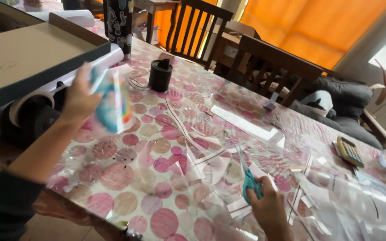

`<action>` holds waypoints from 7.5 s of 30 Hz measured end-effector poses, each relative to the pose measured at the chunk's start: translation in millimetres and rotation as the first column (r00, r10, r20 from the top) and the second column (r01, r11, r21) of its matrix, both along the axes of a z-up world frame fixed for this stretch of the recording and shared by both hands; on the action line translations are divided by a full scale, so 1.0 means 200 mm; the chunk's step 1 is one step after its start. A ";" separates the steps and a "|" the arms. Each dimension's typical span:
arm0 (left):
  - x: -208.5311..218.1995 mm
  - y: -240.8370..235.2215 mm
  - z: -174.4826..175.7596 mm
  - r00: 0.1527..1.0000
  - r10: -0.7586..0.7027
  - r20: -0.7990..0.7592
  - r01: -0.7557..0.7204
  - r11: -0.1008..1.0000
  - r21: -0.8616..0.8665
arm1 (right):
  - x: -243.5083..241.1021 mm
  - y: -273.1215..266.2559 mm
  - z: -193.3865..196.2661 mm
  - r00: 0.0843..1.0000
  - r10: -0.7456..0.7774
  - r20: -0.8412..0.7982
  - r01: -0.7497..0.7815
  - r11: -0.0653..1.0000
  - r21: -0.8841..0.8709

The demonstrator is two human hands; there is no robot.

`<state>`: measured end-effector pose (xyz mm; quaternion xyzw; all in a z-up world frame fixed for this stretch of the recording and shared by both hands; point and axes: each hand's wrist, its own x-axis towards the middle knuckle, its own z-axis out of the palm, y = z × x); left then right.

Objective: Cutting out printed designs from a sheet using scissors

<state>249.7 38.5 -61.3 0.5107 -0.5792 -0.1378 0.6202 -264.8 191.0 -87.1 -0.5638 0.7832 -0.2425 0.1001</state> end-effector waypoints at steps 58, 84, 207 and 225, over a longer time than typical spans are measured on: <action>-1.55 -0.17 -0.62 0.282 -0.776 0.565 0.792 0.520 0.319 | 0.29 -0.15 -0.07 0.841 0.541 -0.004 -0.539 0.837 -0.096; -1.23 -0.02 -0.24 -0.133 -0.884 0.448 0.003 0.452 0.892 | -1.38 -0.76 0.44 0.716 -0.490 -0.497 0.174 0.815 -0.553; -1.34 -0.12 -0.61 0.388 -0.490 0.780 0.268 0.870 0.413 | -1.22 -0.52 0.35 0.775 -0.342 -0.531 0.226 0.935 -0.273; -1.34 -0.14 -0.64 0.410 -0.473 0.780 0.355 0.870 0.342 | -0.15 -0.75 -0.38 0.133 0.573 -0.809 -0.942 0.328 0.077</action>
